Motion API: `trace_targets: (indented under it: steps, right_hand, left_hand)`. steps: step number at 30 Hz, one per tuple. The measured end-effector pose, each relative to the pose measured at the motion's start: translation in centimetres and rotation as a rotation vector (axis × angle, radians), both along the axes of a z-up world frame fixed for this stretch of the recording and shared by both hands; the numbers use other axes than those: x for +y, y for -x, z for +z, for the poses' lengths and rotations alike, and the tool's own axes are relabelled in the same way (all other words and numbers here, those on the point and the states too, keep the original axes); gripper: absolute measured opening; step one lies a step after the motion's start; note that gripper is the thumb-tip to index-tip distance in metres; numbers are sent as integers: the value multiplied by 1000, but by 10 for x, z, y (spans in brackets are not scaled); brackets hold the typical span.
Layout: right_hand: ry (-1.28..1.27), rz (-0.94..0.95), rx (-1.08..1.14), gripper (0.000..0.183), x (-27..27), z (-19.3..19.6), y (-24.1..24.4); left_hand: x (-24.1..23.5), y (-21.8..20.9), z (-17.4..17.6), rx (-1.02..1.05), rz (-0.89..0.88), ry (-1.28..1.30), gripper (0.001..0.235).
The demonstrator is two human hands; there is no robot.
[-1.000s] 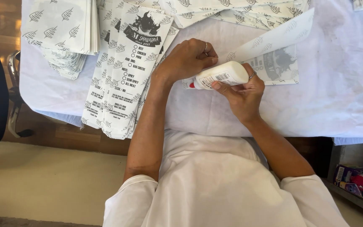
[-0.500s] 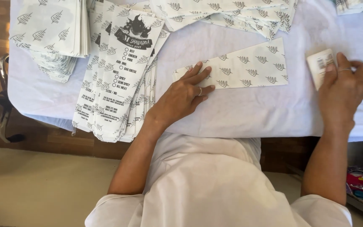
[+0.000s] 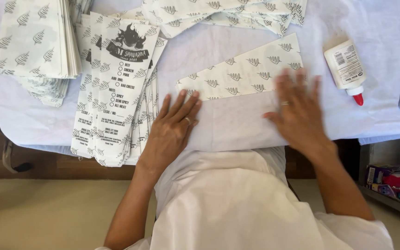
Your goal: Applying glue to folded paper triangles to assemble packaging components
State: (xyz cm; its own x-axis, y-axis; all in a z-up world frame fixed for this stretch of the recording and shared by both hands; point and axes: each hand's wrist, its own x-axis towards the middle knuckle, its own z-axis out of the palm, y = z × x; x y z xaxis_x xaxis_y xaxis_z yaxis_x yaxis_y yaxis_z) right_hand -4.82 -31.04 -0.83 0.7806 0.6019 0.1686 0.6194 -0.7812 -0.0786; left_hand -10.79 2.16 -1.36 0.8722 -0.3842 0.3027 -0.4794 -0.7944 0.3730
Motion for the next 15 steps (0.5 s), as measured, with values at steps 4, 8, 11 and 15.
trace_targets:
  steps: [4,8,11,15]
  right_hand:
    - [-12,-95,29,74,-41,17,13]
    - [-69,-83,-94,58,-46,17,-8]
    - [-187,-80,-247,32,-30,17,-49]
    - [-248,88,-137,40,15,29,-122]
  left_hand:
    - [-7,14,-4,-120,185,-2,30]
    - [-53,-9,-1,-427,243,92,28]
    - [-80,-20,-11,-150,56,95,69]
    - [-88,-11,-11,-142,-61,-207,125]
